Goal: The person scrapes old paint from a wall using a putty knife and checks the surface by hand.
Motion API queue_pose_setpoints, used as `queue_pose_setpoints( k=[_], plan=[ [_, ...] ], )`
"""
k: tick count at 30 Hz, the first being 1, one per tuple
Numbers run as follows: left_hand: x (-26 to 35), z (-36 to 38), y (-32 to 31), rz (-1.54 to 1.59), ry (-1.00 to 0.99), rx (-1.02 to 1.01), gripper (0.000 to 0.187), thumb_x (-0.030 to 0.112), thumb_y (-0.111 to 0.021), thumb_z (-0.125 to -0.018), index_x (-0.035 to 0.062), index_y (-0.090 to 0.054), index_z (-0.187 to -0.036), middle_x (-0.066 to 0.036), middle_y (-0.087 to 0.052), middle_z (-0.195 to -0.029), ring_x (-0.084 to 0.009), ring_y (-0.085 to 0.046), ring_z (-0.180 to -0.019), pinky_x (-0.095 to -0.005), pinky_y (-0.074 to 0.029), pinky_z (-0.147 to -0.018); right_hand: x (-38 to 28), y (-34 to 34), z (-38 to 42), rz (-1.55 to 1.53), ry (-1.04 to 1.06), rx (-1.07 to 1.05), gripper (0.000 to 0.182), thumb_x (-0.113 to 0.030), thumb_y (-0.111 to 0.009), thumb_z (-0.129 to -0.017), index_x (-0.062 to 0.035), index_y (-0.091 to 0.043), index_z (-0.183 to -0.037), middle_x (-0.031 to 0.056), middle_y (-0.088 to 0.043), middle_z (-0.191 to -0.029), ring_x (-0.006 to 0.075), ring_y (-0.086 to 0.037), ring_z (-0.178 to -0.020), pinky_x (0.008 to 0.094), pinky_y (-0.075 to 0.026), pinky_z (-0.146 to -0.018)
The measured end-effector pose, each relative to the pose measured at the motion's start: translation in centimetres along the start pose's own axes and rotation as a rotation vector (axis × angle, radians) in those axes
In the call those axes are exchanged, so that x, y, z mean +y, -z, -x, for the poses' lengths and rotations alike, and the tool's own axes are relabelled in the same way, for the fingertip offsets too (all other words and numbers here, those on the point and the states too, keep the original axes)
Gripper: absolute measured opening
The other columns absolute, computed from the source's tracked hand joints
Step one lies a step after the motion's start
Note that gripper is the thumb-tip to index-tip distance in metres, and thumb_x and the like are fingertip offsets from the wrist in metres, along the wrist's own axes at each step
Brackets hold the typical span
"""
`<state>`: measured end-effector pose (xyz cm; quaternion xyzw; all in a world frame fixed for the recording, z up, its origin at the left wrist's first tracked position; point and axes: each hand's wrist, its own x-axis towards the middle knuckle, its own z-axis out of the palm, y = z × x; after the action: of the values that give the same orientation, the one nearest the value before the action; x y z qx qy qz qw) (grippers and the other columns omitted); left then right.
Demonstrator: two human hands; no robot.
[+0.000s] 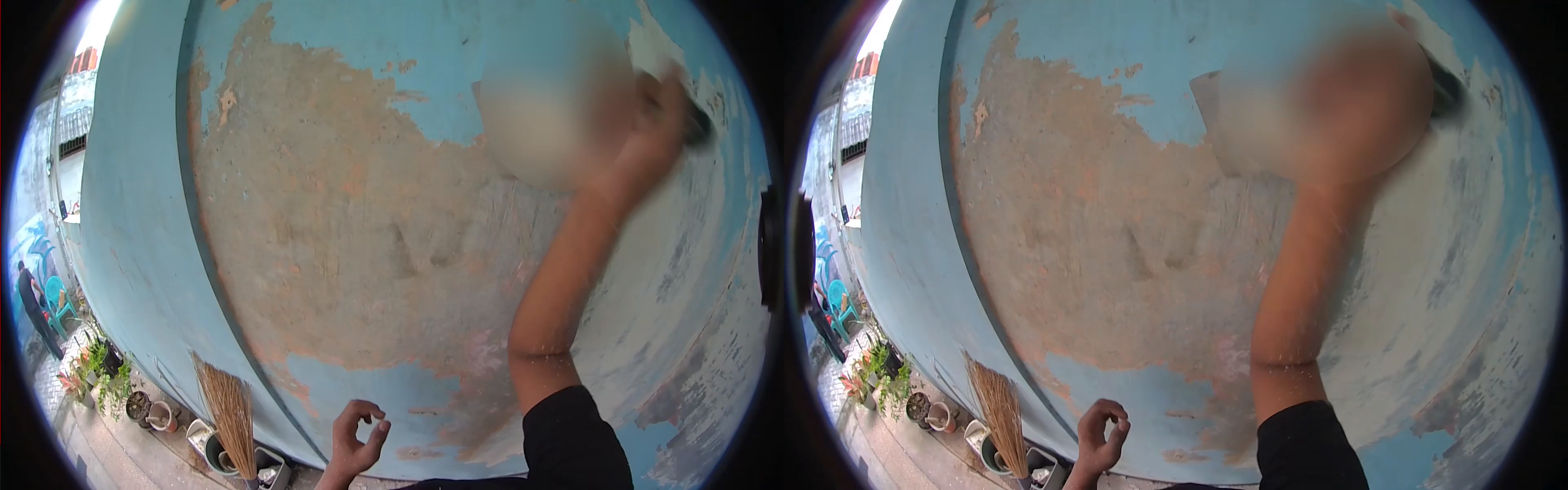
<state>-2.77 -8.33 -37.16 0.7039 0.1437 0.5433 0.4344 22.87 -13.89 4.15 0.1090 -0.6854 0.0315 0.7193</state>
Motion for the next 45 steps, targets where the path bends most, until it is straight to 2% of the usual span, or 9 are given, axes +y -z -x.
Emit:
queue_pose_setpoints(
  k=[1, 9, 13, 15, 18, 27, 29, 32, 45],
  plan=[
    [0.4, 0.1, 0.1, -0.002, 0.022, -0.005, 0.017, 0.012, -0.07, -0.082, 0.0028, -0.059, -0.091, -0.01, -0.062, -0.086, -0.0192, -0.055, -0.076, -0.0302, -0.044, -0.068, 0.9, -4.0, 1.2, 0.614, 0.07, 0.344, 0.033, -0.027, -0.055, -0.098, -0.0124, -0.044, -0.07, -0.004, -0.03, -0.058, 0.0097, -0.031, -0.047, 0.0268, -0.029, -0.048],
    [1.5, -3.4, -1.2, -0.153, 0.013, -0.106, 0.021, 0.014, -0.075, -0.079, 0.0035, -0.062, -0.091, -0.011, -0.064, -0.089, -0.0243, -0.061, -0.081, -0.0337, -0.046, -0.071, 0.5, -5.6, 1.8, 0.723, 0.196, 0.282, 0.036, -0.025, -0.058, -0.096, -0.0084, -0.042, -0.068, -0.0009, -0.029, -0.057, 0.0106, -0.03, -0.045, 0.0268, -0.027, -0.047],
    [-0.7, -6.4, -3.9, -0.324, -0.123, -0.188, 0.026, 0.016, -0.078, -0.077, 0.0032, -0.061, -0.091, -0.012, -0.061, -0.088, -0.0255, -0.058, -0.087, -0.0357, -0.046, -0.074, -4.6, -5.0, 1.6, 0.172, 0.102, -0.054, 0.031, -0.017, -0.061, -0.094, -0.0085, -0.046, -0.069, -0.0003, -0.034, -0.058, 0.0101, -0.033, -0.045, 0.0267, -0.028, -0.045],
    [-1.0, -6.4, -5.0, -0.371, -0.193, -0.191, 0.026, 0.016, -0.079, -0.077, 0.0034, -0.061, -0.09, -0.012, -0.06, -0.088, -0.0273, -0.058, -0.087, -0.0373, -0.046, -0.076, 0.2, -1.8, 1.1, 1.296, 0.567, 0.269, 0.035, -0.018, -0.061, -0.094, -0.0093, -0.044, -0.065, -0.0013, -0.034, -0.058, 0.0115, -0.033, -0.045, 0.0247, -0.027, -0.044],
    [-0.7, -6.5, -5.8, -0.442, -0.119, -0.127, 0.025, 0.014, -0.079, -0.076, 0.0039, -0.06, -0.088, -0.012, -0.058, -0.087, -0.0286, -0.056, -0.088, -0.0388, -0.046, -0.079, 0.7, -6.7, 2.0, 0.374, 0.004, 0.331, 0.026, -0.015, -0.059, -0.094, -0.0081, -0.047, -0.072, -0.0016, -0.038, -0.061, 0.0115, -0.036, -0.047, 0.0248, -0.029, -0.044],
    [-0.5, -6.9, -6.1, -0.44, -0.077, -0.107, 0.026, 0.018, -0.079, -0.077, 0.0043, -0.06, -0.089, -0.012, -0.057, -0.09, -0.0294, -0.054, -0.09, -0.0405, -0.045, -0.081, -0.8, -3.9, 1.7, 0.449, 0.146, 0.276, 0.024, -0.02, -0.062, -0.093, -0.0085, -0.049, -0.076, -0.001, -0.038, -0.061, 0.0118, -0.036, -0.047, 0.0269, -0.033, -0.048],
    [-0.6, -6.1, -6.2, -0.47, -0.081, -0.109, 0.027, 0.019, -0.079, -0.077, 0.0047, -0.061, -0.09, -0.013, -0.056, -0.093, -0.0304, -0.053, -0.092, -0.0409, -0.045, -0.082, 0.3, -1.9, 1.5, 1.687, 0.752, 0.012, 0.031, -0.03, -0.054, -0.097, -0.0084, -0.049, -0.075, -0.0002, -0.04, -0.061, 0.0132, -0.036, -0.048, 0.028, -0.031, -0.047],
    [-1.0, -5.9, -6.3, -0.506, -0.105, -0.103, 0.028, 0.021, -0.08, -0.077, 0.0052, -0.061, -0.09, -0.013, -0.056, -0.095, -0.0311, -0.053, -0.095, -0.0412, -0.045, -0.084, 1.1, -3.1, 2.3, 0.261, -0.032, 0.134, 0.025, -0.021, -0.056, -0.093, -0.008, -0.053, -0.073, 0.0007, -0.044, -0.065, 0.0175, -0.039, -0.049, 0.0286, -0.032, -0.047],
    [-0.3, -5.1, -7.2, -0.552, -0.018, -0.123, 0.029, 0.023, -0.08, -0.078, 0.0057, -0.061, -0.09, -0.017, -0.053, -0.102, -0.0367, -0.049, -0.101, -0.0448, -0.043, -0.089, 1.0, -4.3, 2.6, 0.796, 0.228, 0.229, 0.036, -0.028, -0.046, -0.1, -0.0118, -0.045, -0.068, -0.0019, -0.036, -0.053, 0.01, -0.033, -0.042, 0.0231, -0.032, -0.044]
  ],
)
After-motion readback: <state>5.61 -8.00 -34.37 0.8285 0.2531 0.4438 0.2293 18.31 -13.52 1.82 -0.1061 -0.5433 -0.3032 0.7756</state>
